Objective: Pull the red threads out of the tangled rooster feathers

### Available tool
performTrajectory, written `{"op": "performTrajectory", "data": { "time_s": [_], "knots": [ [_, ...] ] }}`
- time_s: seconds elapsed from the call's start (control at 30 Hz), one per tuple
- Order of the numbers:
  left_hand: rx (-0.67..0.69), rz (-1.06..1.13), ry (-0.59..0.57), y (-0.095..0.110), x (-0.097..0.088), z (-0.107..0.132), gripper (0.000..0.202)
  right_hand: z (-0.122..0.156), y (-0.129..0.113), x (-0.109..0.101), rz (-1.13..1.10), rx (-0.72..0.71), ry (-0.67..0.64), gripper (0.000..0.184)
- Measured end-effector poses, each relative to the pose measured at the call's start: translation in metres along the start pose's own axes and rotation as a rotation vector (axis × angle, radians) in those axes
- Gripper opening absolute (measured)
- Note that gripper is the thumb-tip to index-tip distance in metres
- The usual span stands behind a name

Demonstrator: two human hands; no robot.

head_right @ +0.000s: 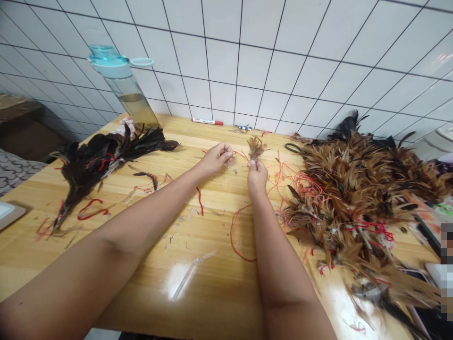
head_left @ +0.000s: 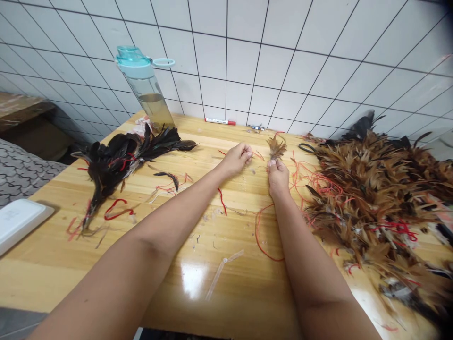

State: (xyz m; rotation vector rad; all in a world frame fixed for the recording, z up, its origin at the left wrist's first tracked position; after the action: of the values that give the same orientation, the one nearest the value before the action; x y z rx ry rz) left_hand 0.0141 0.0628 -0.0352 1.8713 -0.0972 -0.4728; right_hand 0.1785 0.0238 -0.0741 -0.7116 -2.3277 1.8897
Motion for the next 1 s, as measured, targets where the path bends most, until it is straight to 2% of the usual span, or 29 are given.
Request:
{"op": "performTrajectory", "data": {
  "time_s": [0.13,0.23,0.43,0.6,0.8,1.0],
  "knots": [
    [-0.055,0.171,-0.063,0.004,0.004,0.001,0.008,0.004,-0.009,0.000,-0.060,0.046,0.041,0.020],
    [-0.085,0.180,-0.108,0.002,0.003,0.001,0.013,0.005,-0.013,0.000,-0.051,0.047,0.037,0.020],
    [0.001,-0.151,-0.147,0.005,0.002,0.002,0.011,0.006,-0.014,-0.001,-0.003,0.035,0.043,0.020],
    [0.171,-0.418,-0.132,0.018,0.005,0.005,0.015,0.007,-0.015,-0.001,0.116,-0.018,0.036,0.022],
    [0.302,-0.567,-0.147,0.023,0.007,0.007,0.016,0.008,-0.016,-0.002,0.262,-0.053,0.018,0.023],
    [0.340,-0.634,-0.173,0.022,0.006,0.006,0.018,0.008,-0.016,0.000,0.287,-0.078,0.023,0.022]
  ]
}}
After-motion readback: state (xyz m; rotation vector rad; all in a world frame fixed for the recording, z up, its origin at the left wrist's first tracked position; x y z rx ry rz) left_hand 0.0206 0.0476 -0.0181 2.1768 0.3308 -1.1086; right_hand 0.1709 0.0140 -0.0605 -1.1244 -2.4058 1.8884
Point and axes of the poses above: each hand's wrist, its own z-axis away from the middle knuckle, its own x-axis out of the palm, y = z × x, the point moved 1 cm from there along -z, towards the middle knuckle, and after that the axes turned 2 degrees about -y, right-handed, at the moved point
